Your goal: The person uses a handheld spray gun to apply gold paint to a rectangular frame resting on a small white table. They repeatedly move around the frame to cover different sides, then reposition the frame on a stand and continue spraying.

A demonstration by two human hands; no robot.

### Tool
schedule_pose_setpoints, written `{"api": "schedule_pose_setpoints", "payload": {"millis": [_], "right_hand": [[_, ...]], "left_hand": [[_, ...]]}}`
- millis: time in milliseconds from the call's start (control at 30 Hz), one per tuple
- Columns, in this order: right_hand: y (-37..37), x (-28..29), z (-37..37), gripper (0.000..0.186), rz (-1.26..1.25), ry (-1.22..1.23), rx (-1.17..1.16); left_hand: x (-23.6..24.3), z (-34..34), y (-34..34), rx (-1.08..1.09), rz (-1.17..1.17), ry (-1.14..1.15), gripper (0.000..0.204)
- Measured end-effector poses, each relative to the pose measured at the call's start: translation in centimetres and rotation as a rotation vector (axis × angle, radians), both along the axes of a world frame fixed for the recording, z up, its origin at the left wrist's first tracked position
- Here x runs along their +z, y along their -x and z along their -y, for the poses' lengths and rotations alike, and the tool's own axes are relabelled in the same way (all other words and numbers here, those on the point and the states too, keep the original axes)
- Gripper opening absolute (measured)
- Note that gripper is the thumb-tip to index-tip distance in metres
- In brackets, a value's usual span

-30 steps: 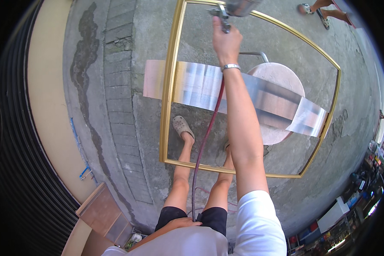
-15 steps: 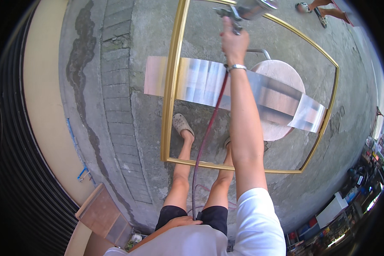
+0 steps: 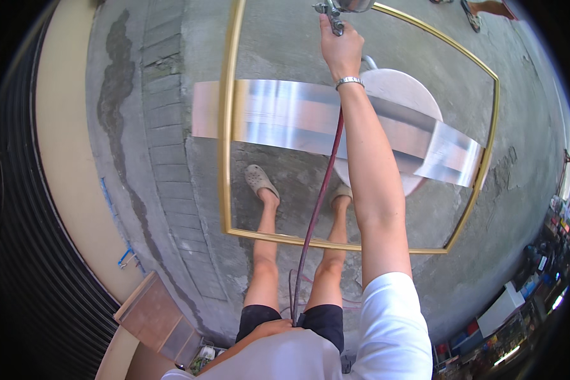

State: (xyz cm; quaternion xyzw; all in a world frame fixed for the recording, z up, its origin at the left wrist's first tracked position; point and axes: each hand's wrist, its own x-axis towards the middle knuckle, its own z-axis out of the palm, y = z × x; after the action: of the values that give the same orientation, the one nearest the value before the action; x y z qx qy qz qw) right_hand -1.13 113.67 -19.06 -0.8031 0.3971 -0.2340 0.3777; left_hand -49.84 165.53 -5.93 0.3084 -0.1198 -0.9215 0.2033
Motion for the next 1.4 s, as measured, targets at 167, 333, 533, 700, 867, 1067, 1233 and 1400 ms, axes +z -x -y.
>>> {"api": "schedule_pose_setpoints", "payload": {"millis": [167,333,533,700,867,1067,1233,1400], "right_hand": [[7.0,0.2,8.9,0.053,-0.004,-0.042,-0.070],[12.3,-0.5,16.4,0.057,0.010,0.051,-0.182],[17.7,-1.0,23.2,0.057,0.033,0.157,-0.231],[21.5,0.1,27.5,0.053,-0.104,-0.023,-0.324],[25.2,0.0,31.7,0.054,-0.093,0.013,-0.381],[29.3,-1.0,37.6,0.059,-0.109,0.085,-0.466],[33.2,-1.3,42.2,0.065,-0.159,0.128,-0.469],[35.3,-0.4,45.0,0.060,-0.183,0.252,-0.612]], "left_hand": [[-0.4,3.8,1.4,-0.183,0.063,-0.055,0.093],[1.1,7.9,-1.1,-0.289,0.080,-0.156,0.099],[2.2,11.3,-1.5,-0.312,0.123,-0.214,0.099],[2.1,12.7,-0.3,-0.276,0.086,-0.257,0.091],[1.5,14.0,0.4,-0.301,0.014,-0.257,0.082],[0.5,13.6,2.4,-0.304,-0.002,-0.225,0.083],[1.1,16.1,1.2,-0.320,0.013,-0.252,0.078],[2.3,18.8,-0.4,-0.321,-0.004,-0.278,0.070]]}}
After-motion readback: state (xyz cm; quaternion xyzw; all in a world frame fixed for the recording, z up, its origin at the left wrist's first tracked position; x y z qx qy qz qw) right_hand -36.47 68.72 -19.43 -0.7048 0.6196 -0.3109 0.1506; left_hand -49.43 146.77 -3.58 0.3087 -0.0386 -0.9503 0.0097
